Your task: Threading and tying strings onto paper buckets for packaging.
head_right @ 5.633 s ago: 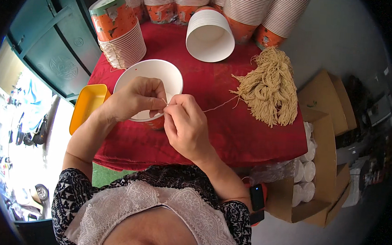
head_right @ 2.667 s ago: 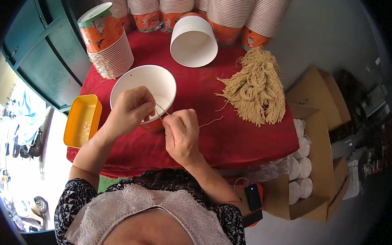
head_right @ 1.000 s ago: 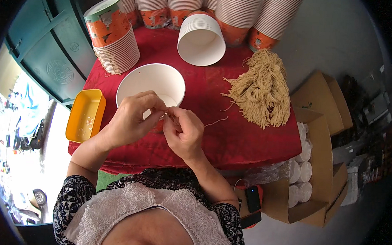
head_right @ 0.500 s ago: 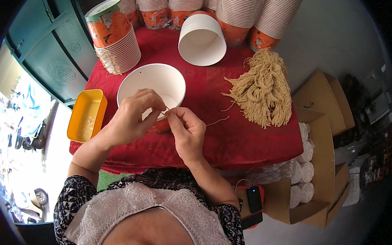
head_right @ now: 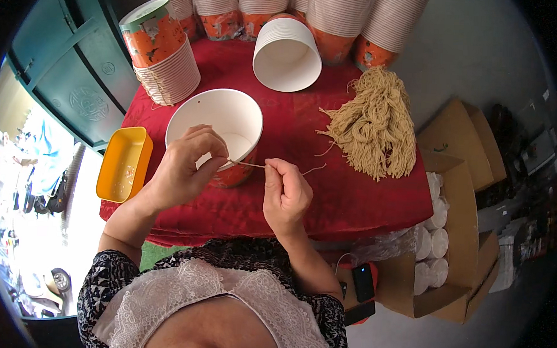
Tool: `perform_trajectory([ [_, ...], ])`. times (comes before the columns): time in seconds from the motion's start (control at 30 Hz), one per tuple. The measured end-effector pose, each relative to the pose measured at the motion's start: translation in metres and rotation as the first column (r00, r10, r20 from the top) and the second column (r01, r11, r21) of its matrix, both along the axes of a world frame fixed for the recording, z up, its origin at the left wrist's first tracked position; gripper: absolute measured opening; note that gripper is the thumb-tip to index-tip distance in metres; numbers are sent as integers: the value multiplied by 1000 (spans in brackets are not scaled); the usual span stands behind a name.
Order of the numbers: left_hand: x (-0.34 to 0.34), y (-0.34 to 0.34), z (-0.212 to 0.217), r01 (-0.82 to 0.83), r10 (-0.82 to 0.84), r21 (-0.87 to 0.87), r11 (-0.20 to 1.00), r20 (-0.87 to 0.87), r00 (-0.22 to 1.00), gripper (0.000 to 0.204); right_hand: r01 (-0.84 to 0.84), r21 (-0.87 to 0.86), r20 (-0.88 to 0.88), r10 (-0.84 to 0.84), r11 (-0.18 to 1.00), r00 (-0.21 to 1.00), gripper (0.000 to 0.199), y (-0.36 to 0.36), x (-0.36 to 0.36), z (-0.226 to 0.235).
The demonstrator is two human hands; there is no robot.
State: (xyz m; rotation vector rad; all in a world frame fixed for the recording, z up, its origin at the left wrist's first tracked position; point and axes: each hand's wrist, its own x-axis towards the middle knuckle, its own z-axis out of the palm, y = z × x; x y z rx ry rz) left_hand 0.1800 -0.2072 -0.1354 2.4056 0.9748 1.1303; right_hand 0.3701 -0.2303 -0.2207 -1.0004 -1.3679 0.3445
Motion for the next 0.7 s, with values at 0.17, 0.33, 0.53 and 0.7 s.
perform_trajectory([
  [0.17,-1,0,1,5,-5,-10,1000,-16,1000,10,66,6,35,-66,998,997,4,1,9,-10],
  [0.33,-4,3,-1,42,-43,-16,999,-42,998,13,156,82,146,-167,984,975,8,5,12,-10],
  [0.53,-6,5,-6,32,-33,-33,999,-13,999,12,148,74,173,-159,986,972,9,6,14,-13],
  [0.7,-1,4,-5,-2,2,-20,1000,10,1000,9,106,45,124,-111,993,986,4,8,15,-13],
])
